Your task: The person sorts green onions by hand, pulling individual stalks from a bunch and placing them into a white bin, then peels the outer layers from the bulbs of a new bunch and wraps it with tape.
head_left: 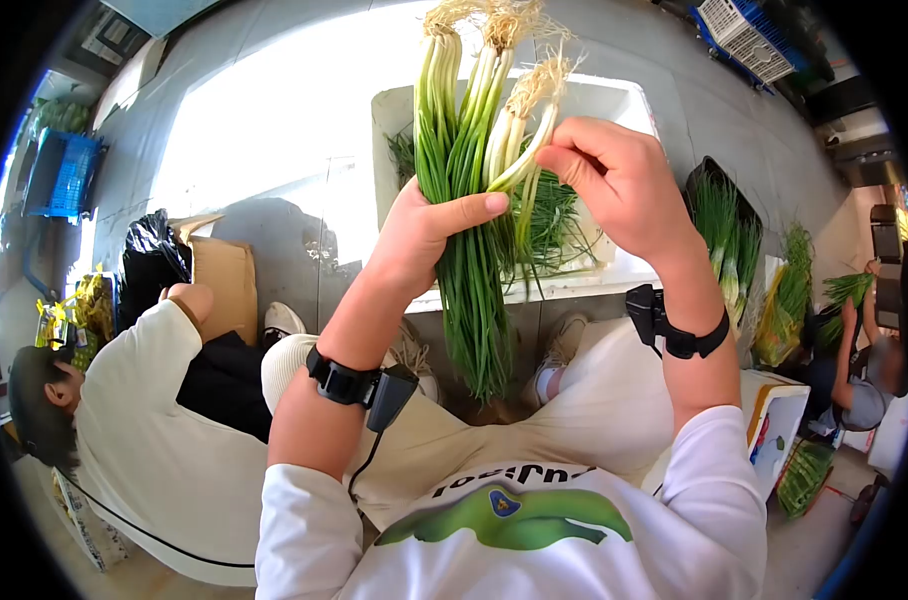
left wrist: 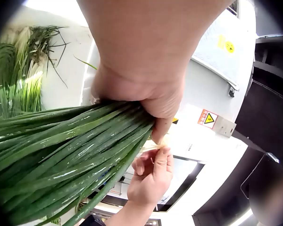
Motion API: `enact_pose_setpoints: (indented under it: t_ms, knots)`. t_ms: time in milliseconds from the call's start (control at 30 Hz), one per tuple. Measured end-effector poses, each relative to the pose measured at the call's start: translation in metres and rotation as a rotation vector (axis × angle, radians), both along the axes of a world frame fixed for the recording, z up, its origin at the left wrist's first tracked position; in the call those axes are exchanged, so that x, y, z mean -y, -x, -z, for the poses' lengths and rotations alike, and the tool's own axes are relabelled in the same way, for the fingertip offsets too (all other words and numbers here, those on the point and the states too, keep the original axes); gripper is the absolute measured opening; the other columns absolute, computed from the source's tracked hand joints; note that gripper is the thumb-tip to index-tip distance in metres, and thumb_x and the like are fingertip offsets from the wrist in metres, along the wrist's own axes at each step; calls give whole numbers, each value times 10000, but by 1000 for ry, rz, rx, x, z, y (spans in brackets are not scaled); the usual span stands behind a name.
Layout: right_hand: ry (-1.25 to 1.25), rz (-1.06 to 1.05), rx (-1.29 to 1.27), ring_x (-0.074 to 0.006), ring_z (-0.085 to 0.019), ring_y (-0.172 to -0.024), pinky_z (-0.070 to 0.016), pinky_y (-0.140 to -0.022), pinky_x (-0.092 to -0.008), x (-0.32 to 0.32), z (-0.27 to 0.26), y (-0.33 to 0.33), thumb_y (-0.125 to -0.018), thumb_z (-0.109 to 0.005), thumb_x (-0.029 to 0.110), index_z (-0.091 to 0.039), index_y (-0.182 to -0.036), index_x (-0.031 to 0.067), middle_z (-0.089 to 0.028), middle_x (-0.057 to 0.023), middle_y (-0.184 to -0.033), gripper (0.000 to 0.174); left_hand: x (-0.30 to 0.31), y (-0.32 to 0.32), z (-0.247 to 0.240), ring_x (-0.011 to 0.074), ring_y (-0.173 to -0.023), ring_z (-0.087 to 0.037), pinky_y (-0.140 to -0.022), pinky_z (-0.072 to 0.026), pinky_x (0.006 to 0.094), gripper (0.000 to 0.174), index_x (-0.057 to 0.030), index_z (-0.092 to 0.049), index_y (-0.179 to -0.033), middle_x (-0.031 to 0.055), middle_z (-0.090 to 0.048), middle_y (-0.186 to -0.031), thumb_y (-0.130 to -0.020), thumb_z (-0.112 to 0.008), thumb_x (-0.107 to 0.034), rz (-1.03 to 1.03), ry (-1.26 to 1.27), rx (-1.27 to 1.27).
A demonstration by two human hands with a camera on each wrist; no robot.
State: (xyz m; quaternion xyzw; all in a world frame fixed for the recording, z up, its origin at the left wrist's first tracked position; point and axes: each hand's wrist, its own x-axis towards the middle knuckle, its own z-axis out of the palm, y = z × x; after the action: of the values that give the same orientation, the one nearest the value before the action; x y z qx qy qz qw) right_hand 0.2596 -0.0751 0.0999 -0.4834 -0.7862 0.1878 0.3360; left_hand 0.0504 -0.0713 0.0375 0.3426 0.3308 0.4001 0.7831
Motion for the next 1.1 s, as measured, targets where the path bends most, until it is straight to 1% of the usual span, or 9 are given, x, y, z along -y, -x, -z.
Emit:
enact_pose_setpoints:
  t_ms: [100, 167, 233, 267, 300, 367, 467, 700, 1100]
  knots:
    - [152, -15, -86, -154, -541, -557, -444, -560, -280, -5, 10, -6, -941, -645, 173, -664, -935, 16, -596, -78, -677, 159, -2, -3, 8, 139, -845, -649, -740, -551, 288, 371, 9, -613, -1167, 63, -668, -995, -830, -738, -83, 21, 4, 2]
    - [195, -25, -189, -133, -541, -547, -444, -551, -267, -6, 17, -9, -946, -643, 181, -669, -942, 17, -596, -65, -670, 166, -3, -4, 17, 219, -955, -655, -804, -574, 350, 514, 27, -532, -1276, 139, -644, -1091, -845, -716, -183, 78, -56, -32]
    - [477, -28, -423, -77, -526, -558, -404, -512, -222, -9, 17, -9, -988, -600, 188, -646, -917, 15, -624, -19, -711, 193, -3, -6, 16, 226, -969, -655, -819, -573, 358, 527, 32, -521, -1289, 145, -639, -1102, -851, -710, -193, 71, -51, -21]
    - [525, -52, -509, -82, -591, -576, -449, -510, -212, -11, 17, -10, -965, -637, 189, -690, -964, 7, -648, -29, -746, 189, -2, -7, 15, 233, -983, -655, -835, -572, 366, 541, 37, -510, -1301, 151, -634, -1114, -857, -703, -203, 64, -53, -6]
    - [529, -54, -512, -82, -591, -576, -449, -510, -212, -11, 19, -9, -965, -637, 189, -690, -964, 7, -648, -29, -746, 189, -2, -8, 15, 233, -983, -655, -835, -572, 366, 541, 37, -510, -1301, 151, -634, -1114, -857, -703, -203, 62, -48, -8]
    - [535, -58, -629, -129, -666, -646, -492, -530, -233, -12, 22, -6, -960, -640, 165, -664, -1007, -24, -674, -78, -798, 196, -3, -9, 15, 151, -850, -649, -726, -551, 300, 396, 25, -592, -1204, 89, -665, -1018, -860, -697, -143, 10, -37, 50]
    - [553, -37, -749, -177, -702, -697, -550, -580, -260, -13, 28, -4, -949, -651, 155, -629, -1035, -45, -687, -123, -830, 219, -3, -7, 14, 161, -850, -653, -724, -556, 309, 414, 30, -581, -1215, 102, -663, -1011, -863, -686, -161, -3, -52, 38]
    - [576, -8, -870, -174, -708, -729, -593, -663, -282, -11, 33, 3, -940, -658, 145, -604, -1042, -14, -695, -112, -857, 197, -2, -7, 7, 169, -843, -661, -720, -566, 319, 419, 36, -571, -1220, 103, -661, -994, -866, -676, -163, -42, -29, 55]
    - [628, -26, -669, -136, -688, -713, -581, -689, -271, -9, 34, 0, -921, -696, 159, -629, -948, 3, -672, -59, -837, 172, -2, -7, 9, 144, -847, -659, -722, -556, 291, 361, 25, -596, -1193, 82, -666, -1024, -874, -662, -132, -4, -68, 14]
